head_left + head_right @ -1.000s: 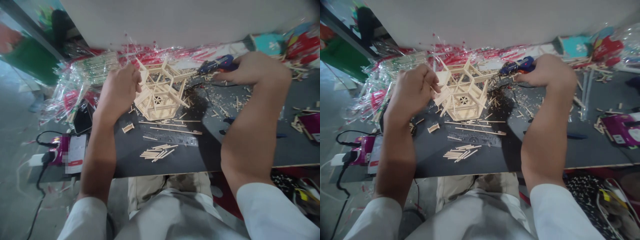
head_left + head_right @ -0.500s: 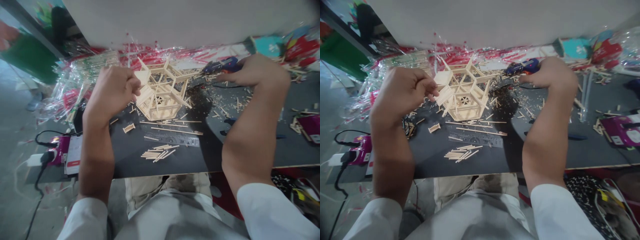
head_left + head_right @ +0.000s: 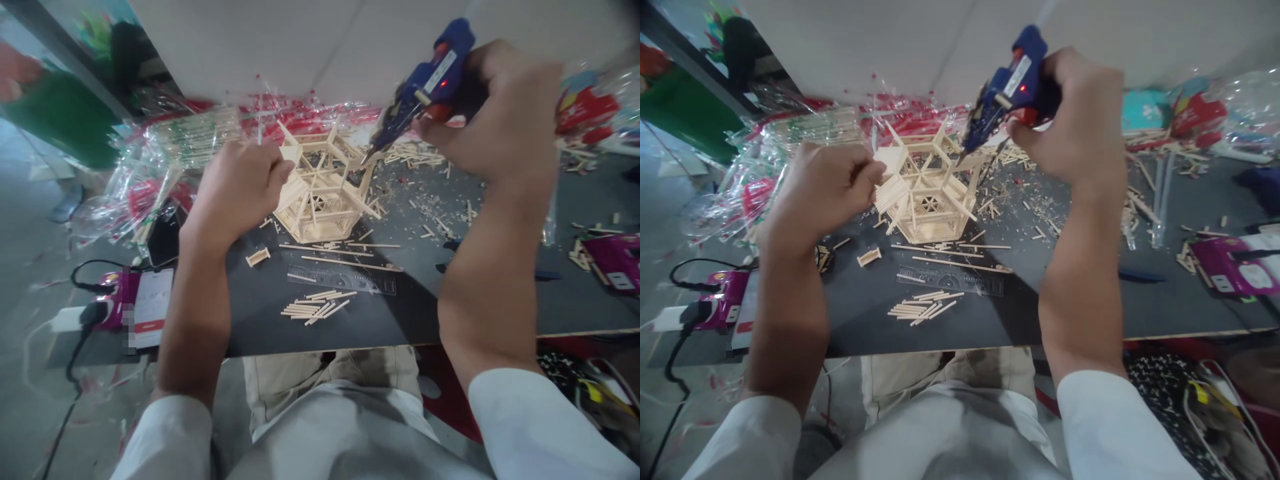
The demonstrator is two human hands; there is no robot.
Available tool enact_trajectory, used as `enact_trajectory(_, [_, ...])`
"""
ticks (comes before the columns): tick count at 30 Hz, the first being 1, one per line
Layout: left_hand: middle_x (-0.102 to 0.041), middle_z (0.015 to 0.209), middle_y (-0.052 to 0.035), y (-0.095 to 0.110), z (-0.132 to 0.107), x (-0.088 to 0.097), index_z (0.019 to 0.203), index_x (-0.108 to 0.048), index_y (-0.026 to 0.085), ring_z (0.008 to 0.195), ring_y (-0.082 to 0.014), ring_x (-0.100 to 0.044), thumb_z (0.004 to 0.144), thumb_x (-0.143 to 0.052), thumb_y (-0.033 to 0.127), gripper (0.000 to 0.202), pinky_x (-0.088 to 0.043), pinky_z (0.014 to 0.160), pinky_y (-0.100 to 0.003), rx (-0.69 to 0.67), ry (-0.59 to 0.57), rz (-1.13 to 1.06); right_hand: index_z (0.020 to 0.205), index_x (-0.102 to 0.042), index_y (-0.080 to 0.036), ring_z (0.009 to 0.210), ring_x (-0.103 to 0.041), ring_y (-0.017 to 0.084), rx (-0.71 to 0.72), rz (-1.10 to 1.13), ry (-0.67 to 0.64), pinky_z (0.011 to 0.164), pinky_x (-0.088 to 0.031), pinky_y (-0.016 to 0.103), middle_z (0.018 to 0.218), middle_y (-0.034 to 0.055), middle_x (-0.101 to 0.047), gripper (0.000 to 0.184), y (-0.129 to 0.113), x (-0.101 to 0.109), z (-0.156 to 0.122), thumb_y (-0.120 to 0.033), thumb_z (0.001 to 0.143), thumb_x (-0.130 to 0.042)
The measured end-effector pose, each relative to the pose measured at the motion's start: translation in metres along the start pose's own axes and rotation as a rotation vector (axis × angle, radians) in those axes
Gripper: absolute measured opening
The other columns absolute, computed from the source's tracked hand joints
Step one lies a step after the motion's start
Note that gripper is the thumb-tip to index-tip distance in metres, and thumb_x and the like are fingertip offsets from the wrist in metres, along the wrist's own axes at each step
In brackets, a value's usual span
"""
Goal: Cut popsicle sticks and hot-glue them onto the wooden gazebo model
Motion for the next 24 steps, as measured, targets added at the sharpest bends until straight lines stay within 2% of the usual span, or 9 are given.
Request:
enact_trajectory(2, [-0.069,0.080,-0.0110,-0.001,0.001,-0.002,0.092,-0.073,0.016,0.085,-0.0290,-0.067,0.100,-0.042,0.039,0.040,-0.048,0.086,-0.045,-0.011,-0.019,0.105,0.124,-0.068,-0.015,0.101,-0.072,0.023,0.089,0.020,-0.002,0.090,-0.054,0.035,0.114,0.0075,-0.076,0.045,-0.015,-0.005,0.000,-0.026,0.080,-0.069])
enact_trajectory(7, [-0.075,0.103,-0.0122,-0.004,0.000,-0.012,0.108,-0.076,0.018,0.104,-0.0344,-0.068,0.102,-0.034,0.048,0.051,-0.048,0.097,-0.048,-0.048,-0.189,0.208,0.104,-0.068,-0.019,0.079,-0.068,0.022,0.290,0.152,-0.001,0.074,-0.054,0.036,0.095,0.0046,-0.074,0.027,-0.044,-0.019,0.000,-0.019,0.077,-0.068])
enact_trajectory(10, [-0.074,0.101,-0.0124,-0.004,-0.001,-0.012,0.107,-0.075,0.016,0.105,-0.0339,-0.068,0.103,-0.036,0.044,0.049,-0.048,0.095,-0.046,-0.040,-0.203,0.231,0.098,-0.066,-0.020,0.082,-0.068,0.024,0.348,0.176,-0.026,0.075,-0.055,0.039,0.094,0.0059,-0.072,0.022,-0.052,-0.026,-0.001,-0.016,0.077,-0.065])
enact_trajectory(14, [-0.072,0.092,-0.0132,0.001,-0.003,-0.010,0.101,-0.074,0.014,0.092,-0.0305,-0.068,0.103,-0.037,0.038,0.044,-0.049,0.084,-0.044,-0.082,-0.180,0.286,0.095,-0.061,-0.023,0.086,-0.069,0.027,0.398,0.160,-0.060,0.075,-0.054,0.040,0.095,0.0057,-0.073,0.022,-0.058,-0.032,-0.003,-0.014,0.076,-0.067])
enact_trajectory(20, [-0.071,0.090,-0.0091,-0.001,-0.002,-0.012,0.104,-0.074,0.016,0.095,-0.0263,-0.066,0.103,-0.038,0.037,0.042,-0.048,0.090,-0.041,-0.061,-0.198,0.292,0.092,-0.060,-0.024,0.082,-0.069,0.026,0.427,0.145,-0.093,0.072,-0.053,0.039,0.093,0.0050,-0.073,0.019,-0.062,-0.038,-0.004,-0.018,0.079,-0.074])
enact_trajectory(24, [-0.069,0.088,-0.0109,0.001,-0.001,-0.011,0.101,-0.074,0.013,0.092,-0.0273,-0.067,0.103,-0.039,0.036,0.042,-0.049,0.087,-0.042,-0.091,-0.183,0.292,0.094,-0.062,-0.022,0.080,-0.069,0.025,0.456,0.131,-0.080,0.070,-0.052,0.038,0.092,0.0047,-0.073,0.018,-0.062,-0.039,-0.004,-0.022,0.082,-0.075])
Point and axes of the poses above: each hand's wrist, its own z-axis towards the middle knuckle, its own x-axis out of the back of the hand, y = z × x, the point moved 7 cm from there along z, towards the middle knuckle
